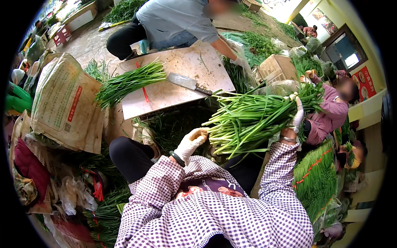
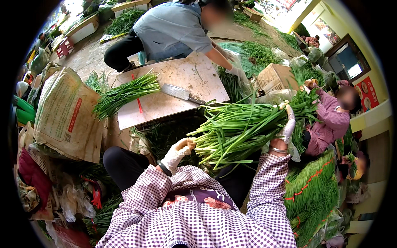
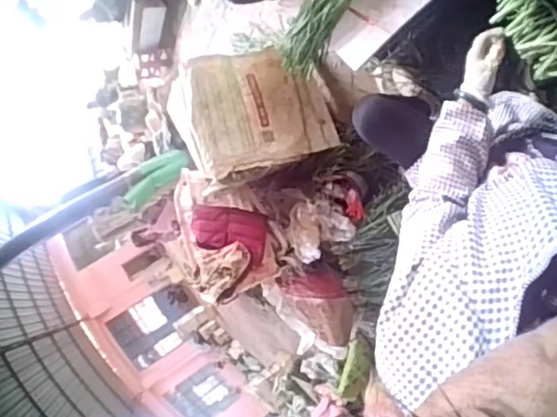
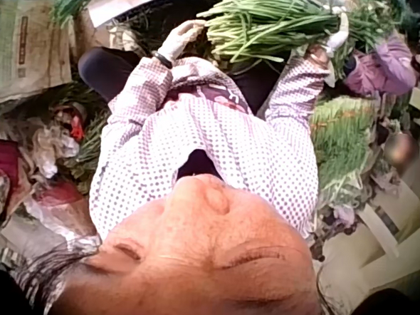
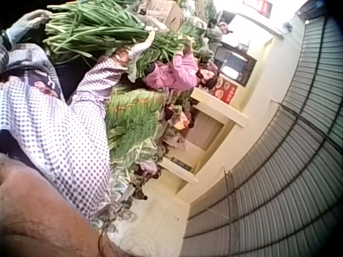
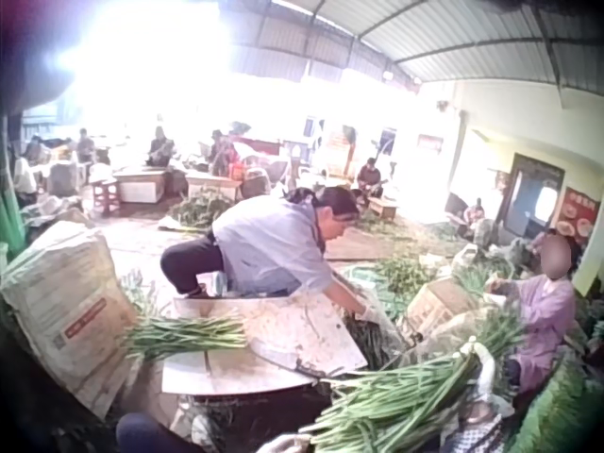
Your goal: The person sits on the ground and bundles green onions by hand. They gather loose stalks, align them, and secure them with red rubber bands. The person also uses a knife to trim the ends of the vegetables on a wooden board.
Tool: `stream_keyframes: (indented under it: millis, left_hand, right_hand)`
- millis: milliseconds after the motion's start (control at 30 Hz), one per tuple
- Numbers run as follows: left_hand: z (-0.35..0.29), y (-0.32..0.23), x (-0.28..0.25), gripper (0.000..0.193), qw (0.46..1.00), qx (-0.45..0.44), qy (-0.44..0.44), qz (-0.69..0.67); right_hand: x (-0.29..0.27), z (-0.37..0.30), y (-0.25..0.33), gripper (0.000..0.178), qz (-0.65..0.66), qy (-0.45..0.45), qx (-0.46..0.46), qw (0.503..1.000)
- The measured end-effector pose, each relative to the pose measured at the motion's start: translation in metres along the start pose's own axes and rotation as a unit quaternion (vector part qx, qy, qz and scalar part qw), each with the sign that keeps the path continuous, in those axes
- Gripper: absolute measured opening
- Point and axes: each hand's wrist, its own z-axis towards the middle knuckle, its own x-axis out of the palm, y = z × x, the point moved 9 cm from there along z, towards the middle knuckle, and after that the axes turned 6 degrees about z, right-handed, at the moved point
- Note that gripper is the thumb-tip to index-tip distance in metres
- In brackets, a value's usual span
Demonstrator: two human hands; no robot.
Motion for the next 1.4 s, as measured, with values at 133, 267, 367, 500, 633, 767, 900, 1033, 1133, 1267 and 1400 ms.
stream_keyframes:
  millis: [133,267,367,500,633,767,900,1033,1133,1267,1400]
  left_hand:
    - [0.004,0.028,-0.001,0.027,0.993,-0.063,-0.061,-0.076]
    - [0.007,0.039,-0.008,0.021,0.993,-0.058,-0.065,-0.083]
    - [0.007,0.038,-0.015,0.017,0.996,-0.033,-0.072,-0.038]
    - [0.006,0.074,-0.073,0.018,0.983,-0.041,-0.131,0.119]
    - [0.016,0.072,-0.023,0.049,0.983,-0.135,-0.069,-0.099]
    - [0.0,-0.002,0.054,0.068,0.944,-0.136,0.042,-0.297]
    - [-0.009,-0.01,0.05,0.076,0.947,-0.152,0.082,-0.27]
    - [-0.002,0.001,0.038,0.064,0.957,-0.179,-0.06,-0.22]
    - [-0.005,-0.001,0.037,0.07,0.961,-0.169,0.022,-0.22]
    - [0.002,0.003,0.027,0.055,0.965,-0.119,0.077,-0.223]
    - [0.005,0.009,-0.012,0.029,0.981,-0.059,0.02,-0.184]
  right_hand:
    - [-0.007,0.007,-0.005,0.013,-0.02,0.003,-0.011,1.0]
    - [-0.012,0.005,-0.006,0.012,-0.025,-0.035,-0.023,0.999]
    - [-0.007,0.004,-0.008,0.012,-0.023,-0.01,-0.023,0.999]
    - [-0.001,0.004,0.002,0.012,0.019,0.028,-0.013,0.999]
    - [-0.018,0.002,-0.002,0.012,-0.08,-0.057,-0.037,0.995]
    - [-0.098,0.021,-0.001,0.016,-0.098,-0.173,-0.045,0.979]
    - [-0.092,0.011,-0.014,0.015,-0.096,-0.156,-0.021,0.983]
    - [-0.115,0.011,-0.034,0.017,-0.075,-0.219,0.011,0.973]
    - [-0.132,0.015,-0.03,0.022,-0.086,-0.24,0.016,0.967]
    - [-0.147,0.021,-0.032,0.022,-0.082,-0.24,0.006,0.967]
    - [-0.136,0.021,-0.02,0.02,-0.076,-0.22,0.016,0.972]
